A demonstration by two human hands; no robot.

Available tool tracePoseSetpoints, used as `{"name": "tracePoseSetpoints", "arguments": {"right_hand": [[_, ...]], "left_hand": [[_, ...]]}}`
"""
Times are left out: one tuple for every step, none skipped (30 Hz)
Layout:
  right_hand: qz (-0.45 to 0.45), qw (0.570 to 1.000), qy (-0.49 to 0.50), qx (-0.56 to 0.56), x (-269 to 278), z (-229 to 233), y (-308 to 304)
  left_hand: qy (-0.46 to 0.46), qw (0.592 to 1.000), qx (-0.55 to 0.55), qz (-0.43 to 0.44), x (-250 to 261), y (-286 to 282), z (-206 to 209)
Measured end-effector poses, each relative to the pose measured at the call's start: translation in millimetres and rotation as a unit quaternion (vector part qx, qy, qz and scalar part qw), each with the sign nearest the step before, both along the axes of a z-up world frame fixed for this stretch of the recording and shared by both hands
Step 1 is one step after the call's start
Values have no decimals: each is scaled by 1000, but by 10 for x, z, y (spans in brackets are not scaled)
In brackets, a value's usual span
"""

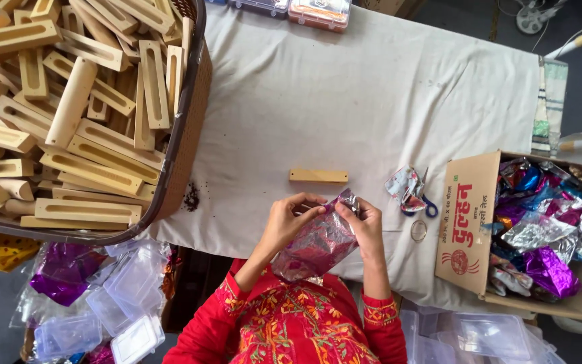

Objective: Packing wooden components into metallic foil bags.

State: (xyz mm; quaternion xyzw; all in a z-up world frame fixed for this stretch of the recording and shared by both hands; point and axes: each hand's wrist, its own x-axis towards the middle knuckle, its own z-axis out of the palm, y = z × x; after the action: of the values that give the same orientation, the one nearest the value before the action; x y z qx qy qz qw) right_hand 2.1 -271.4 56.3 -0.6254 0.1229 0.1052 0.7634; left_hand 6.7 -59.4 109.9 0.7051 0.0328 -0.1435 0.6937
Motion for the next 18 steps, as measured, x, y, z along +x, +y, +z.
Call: {"name": "tracePoseSetpoints", "arguments": {"right_hand": [[4, 1000, 2, -2, 8, 4, 14], [10, 1000, -3, -6, 19, 4, 26], [15, 1000, -6, -10, 2, -3, 50], [18, 1000, -1, -11, 4, 11, 71], [23, 1000, 0, -6, 19, 29, 91], [29, 1000, 1, -1, 36, 57, 104], [25, 1000, -3, -2, 74, 73, 134], [15, 1000, -2, -3, 118, 90, 159], [4, 1000, 5, -4, 118, 105, 173], [-1, 1000, 5, -5, 129, 110, 166], [-7, 1000, 22, 6, 124, 113, 160], [-13, 999, 39, 17, 122, 113, 154], [-17, 999, 39, 15, 144, 88, 143], [-22, 999, 37, 26, 169, 62, 133], [-27, 998, 36, 38, 184, 32, 134], [-30, 998, 38, 38, 220, 37, 134], [-32, 997, 46, 59, 221, 38, 135], [-35, 995, 54, 80, 220, 40, 138]], "left_hand": [[2, 1000, -2, 4, 1, 6, 13], [-2, 1000, 11, 14, 5, 10, 21], [-3, 999, 25, 21, -9, 25, 26], [2, 999, 24, 24, -32, 36, 47], [1, 999, 42, 31, -30, 45, 72], [1, 997, 61, 37, -26, 46, 107], [-3, 998, 60, 34, 5, 52, 48], [-42, 997, 53, 40, 43, 52, -10], [-76, 995, 45, 45, 44, 42, -72], [-76, 995, 43, 41, 68, 35, -56], [-136, 989, 38, 42, 78, 27, -41], [-195, 979, 31, 43, 91, 20, -29], [-195, 980, 29, 40, 127, 14, -2], [-239, 968, 72, 35, 167, 8, 24], [-281, 952, 114, 30, 198, 11, 50], [-279, 953, 113, 27, 241, 16, 49], [-297, 942, 158, 11, 248, 22, 45], [-315, 927, 202, -5, 252, 30, 42]]}}
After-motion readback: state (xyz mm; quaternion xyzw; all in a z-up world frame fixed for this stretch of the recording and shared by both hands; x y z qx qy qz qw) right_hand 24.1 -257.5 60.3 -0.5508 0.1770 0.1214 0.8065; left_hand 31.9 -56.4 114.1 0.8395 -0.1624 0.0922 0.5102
